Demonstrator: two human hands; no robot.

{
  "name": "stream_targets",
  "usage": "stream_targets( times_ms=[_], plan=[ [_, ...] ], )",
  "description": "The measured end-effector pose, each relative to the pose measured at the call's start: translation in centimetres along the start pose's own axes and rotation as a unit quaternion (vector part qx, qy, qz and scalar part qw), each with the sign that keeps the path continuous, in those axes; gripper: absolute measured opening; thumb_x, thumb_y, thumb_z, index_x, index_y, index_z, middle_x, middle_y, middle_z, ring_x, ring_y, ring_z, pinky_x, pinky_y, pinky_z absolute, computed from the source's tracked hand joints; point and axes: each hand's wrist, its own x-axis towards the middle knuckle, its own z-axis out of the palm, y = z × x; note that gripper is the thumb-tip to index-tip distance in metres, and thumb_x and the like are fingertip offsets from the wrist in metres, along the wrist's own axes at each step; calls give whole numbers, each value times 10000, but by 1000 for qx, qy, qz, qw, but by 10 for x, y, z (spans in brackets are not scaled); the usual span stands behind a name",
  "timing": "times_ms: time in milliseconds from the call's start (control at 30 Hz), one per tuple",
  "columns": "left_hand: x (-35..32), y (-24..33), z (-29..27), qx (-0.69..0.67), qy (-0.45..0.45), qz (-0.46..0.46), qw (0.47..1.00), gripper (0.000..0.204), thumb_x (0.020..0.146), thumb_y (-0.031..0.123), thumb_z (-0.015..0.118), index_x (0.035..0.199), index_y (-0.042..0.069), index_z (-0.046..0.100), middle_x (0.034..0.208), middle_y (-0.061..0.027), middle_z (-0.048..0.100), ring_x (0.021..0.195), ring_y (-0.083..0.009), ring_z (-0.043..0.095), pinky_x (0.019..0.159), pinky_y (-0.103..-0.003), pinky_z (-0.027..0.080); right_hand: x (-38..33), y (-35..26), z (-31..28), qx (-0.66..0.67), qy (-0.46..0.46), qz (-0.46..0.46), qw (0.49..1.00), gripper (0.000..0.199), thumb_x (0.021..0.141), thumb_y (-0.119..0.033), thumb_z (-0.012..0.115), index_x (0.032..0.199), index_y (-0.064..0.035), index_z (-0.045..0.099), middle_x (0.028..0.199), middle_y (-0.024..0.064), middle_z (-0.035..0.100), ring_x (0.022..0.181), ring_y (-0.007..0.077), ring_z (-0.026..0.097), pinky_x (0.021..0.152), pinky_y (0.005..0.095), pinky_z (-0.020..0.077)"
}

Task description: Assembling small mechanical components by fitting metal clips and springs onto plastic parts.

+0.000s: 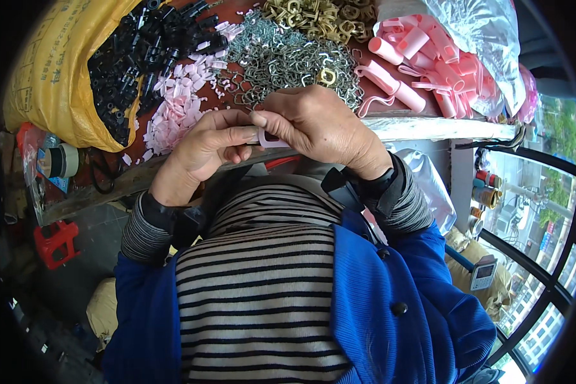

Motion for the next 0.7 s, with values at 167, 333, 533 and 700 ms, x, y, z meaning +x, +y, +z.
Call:
stream_targets(
  times_ms=[167, 333, 533, 700],
  plan=[
    [-1, -3, 10, -37, 25, -23, 999, 189, 773, 117, 556, 927, 8, 541, 749, -40, 574, 579, -83, 550, 489, -152, 442, 1, -3, 7, 31, 8, 97, 995, 277, 862, -236, 408, 813, 14, 516, 577, 82, 463, 533, 173, 482, 503, 284, 382],
    [-8, -2, 10, -8, 66, 12, 998, 192, 787, 121, 542, 944, 10, 538, 806, -39, 571, 637, -100, 568, 546, -168, 466, 6, -6, 21, 97, 63, 198, 973, 349, 844, -311, 428, 919, 22, 498, 725, 115, 521, 660, 189, 516, 619, 290, 416],
    [-17, -6, 4, -70, 78, 96, 990, 218, 764, 127, 582, 942, 8, 546, 803, -45, 567, 698, -117, 569, 608, -196, 472, 11, -1, 34, 105, 82, -42, 990, 612, 739, -468, 514, 1070, 41, 440, 980, 161, 481, 837, 240, 481, 744, 336, 389],
    [-20, -14, 7, -51, 101, 151, 982, 259, 741, 94, 601, 976, 9, 530, 838, -46, 567, 726, -116, 564, 611, -198, 472, 9, -10, 33, 99, -25, -130, 986, 772, 631, -498, 612, 1143, 39, 399, 1061, 178, 452, 879, 271, 469, 765, 347, 382]
  ],
)
